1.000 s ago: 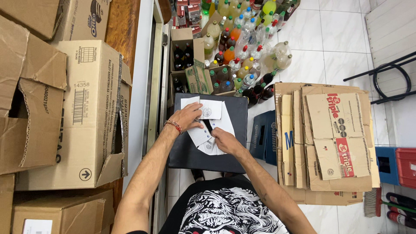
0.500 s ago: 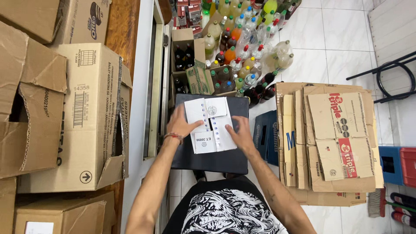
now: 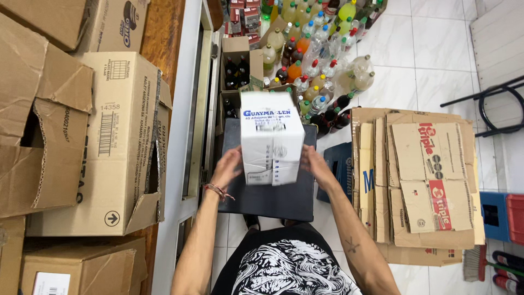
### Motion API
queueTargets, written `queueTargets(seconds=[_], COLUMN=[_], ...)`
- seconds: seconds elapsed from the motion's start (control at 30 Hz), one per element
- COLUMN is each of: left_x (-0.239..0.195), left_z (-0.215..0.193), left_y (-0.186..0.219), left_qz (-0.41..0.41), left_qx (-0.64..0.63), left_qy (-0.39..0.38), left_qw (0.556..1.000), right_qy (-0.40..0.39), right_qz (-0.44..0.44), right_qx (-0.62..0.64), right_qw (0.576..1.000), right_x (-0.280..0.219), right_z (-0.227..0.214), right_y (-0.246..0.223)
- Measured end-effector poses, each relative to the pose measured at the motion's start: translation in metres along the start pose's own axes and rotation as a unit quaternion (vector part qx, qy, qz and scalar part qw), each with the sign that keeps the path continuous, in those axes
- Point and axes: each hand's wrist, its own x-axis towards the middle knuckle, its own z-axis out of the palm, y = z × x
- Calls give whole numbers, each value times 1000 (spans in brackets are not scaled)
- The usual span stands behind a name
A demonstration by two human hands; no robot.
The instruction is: The person assembles several cardboard boxes by folding their flaps and tucking them in to create a closed rectangular shape, then places each finished box onto a stack on a nearby counter.
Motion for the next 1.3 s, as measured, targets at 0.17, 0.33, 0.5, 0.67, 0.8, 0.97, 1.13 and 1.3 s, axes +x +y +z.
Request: queueTargets(seconds=[0.17,0.33,0.5,0.67,0.8,0.97,1.13,1.3], left_x=[-37,-1,-19,-18,-37,-87,-80,-44], left_z=[21,15,34,43,43,25,-12,17], left_y=[50,-34,-41,-57,-42,-5,-54,-117], left_qz=[-27,80,6,13,21,99,69,88], left_qx=[-90,88,142,305,310,389,417,446], left_qy=[-43,-152,-169,-94,-86,-28,-78,9], left_qw=[995,981,975,948,947,916,903,891], right_qy=[64,88,35,14,60,98,8,-32], right_qz=[-13,103,158,174,77,17,-31,-14], right_qx=[101,-7,3,-223,-269,-301,-405,-513], right_qw=[993,991,987,959,958,948,914,858], right_x=[-2,9,30,20,53,65,102,131], right_z=[-7,-7,-8,6,14,1,-31,-40], right_y=[25,61,129,82,54,-21,8,66])
